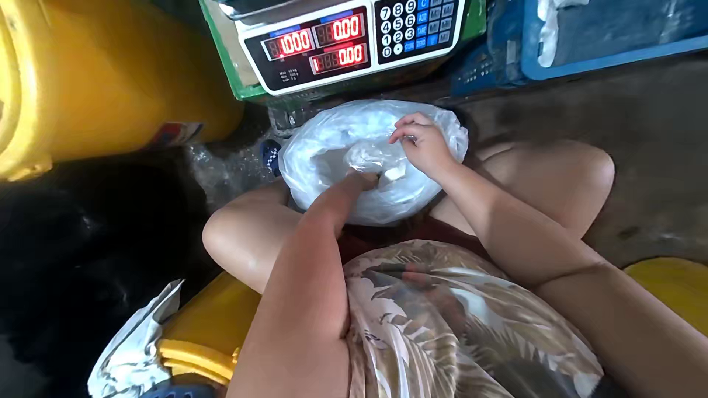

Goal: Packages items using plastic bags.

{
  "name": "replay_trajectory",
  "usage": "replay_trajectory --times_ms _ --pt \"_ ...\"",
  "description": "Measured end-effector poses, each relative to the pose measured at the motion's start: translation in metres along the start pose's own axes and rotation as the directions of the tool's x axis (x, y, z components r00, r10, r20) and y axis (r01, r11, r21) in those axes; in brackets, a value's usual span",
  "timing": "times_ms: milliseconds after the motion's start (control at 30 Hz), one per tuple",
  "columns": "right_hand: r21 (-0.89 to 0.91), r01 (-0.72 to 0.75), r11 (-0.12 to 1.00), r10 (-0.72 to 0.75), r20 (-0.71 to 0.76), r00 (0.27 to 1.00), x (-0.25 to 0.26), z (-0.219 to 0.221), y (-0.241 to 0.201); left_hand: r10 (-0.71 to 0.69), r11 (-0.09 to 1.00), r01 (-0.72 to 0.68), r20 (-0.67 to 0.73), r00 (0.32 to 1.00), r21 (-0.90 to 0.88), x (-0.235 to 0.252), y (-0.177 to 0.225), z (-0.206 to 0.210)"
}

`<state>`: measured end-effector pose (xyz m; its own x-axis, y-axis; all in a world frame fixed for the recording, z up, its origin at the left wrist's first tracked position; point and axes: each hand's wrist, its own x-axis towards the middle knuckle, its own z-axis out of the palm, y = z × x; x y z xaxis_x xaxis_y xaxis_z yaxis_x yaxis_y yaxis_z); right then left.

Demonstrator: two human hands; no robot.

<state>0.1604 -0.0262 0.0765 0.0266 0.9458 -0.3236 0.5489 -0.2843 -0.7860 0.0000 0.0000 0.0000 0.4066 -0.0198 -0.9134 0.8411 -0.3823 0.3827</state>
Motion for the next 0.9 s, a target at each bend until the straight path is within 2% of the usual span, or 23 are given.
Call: replay_trajectory --times_ms 33,67,133,200,267,300,367,467,533,600,700,900 --pt "-0.004 -0.003 1.000 0.003 0.009 1.000 0.000 0.001 -0.001 0.157 0.987 -0.158 -0.145 0.977 0.002 0.029 -0.026 0.027" --pt "-0.004 0.005 1.000 -0.005 0.010 1.000 0.000 0.001 -0.002 0.194 0.980 -0.197 -0.163 0.967 -0.005 0.049 -0.037 0.038" --pt "0.004 0.031 1.000 -0.031 0.031 0.999 0.000 0.001 -0.005 0.187 0.980 -0.193 -0.103 0.977 -0.052 0.058 -0.044 0.042" --pt "0.024 0.095 0.995 -0.096 0.077 0.992 -0.002 0.001 -0.006 0.167 0.956 -0.201 -0.166 0.972 -0.215 0.047 -0.056 0.057" --pt "0.033 0.179 0.983 -0.182 0.141 0.973 -0.005 0.001 -0.005 0.116 0.958 -0.196 -0.341 0.933 -0.211 0.024 -0.070 0.065" --pt "0.025 0.223 0.974 -0.224 0.179 0.958 -0.006 0.001 -0.004 0.132 0.955 -0.213 -0.346 0.929 -0.207 0.012 -0.069 0.053" --pt "-0.026 0.298 0.954 -0.283 0.246 0.927 -0.007 0.004 0.000 0.073 0.958 -0.156 -0.320 0.945 -0.242 -0.013 -0.071 0.034" --pt "-0.185 0.284 0.941 -0.212 0.332 0.919 -0.006 0.007 0.002 -0.012 0.983 -0.037 -0.265 0.964 -0.179 -0.056 -0.073 0.014" --pt "-0.276 0.214 0.937 -0.106 0.360 0.927 -0.006 0.007 -0.001 0.004 0.996 -0.029 -0.266 0.964 -0.090 -0.071 -0.083 0.010" --pt "-0.324 0.182 0.928 -0.070 0.328 0.942 -0.008 0.010 0.000 0.014 0.997 -0.035 -0.291 0.957 -0.067 -0.089 -0.089 0.011" --pt "-0.371 0.137 0.918 -0.025 0.291 0.956 -0.012 0.010 -0.003 0.006 0.993 -0.047 -0.340 0.940 -0.111 -0.114 -0.095 0.015" --pt "-0.423 0.145 0.894 -0.029 0.268 0.963 -0.015 0.017 0.003 -0.049 0.975 -0.045 -0.405 0.913 -0.219 -0.142 -0.113 0.030"
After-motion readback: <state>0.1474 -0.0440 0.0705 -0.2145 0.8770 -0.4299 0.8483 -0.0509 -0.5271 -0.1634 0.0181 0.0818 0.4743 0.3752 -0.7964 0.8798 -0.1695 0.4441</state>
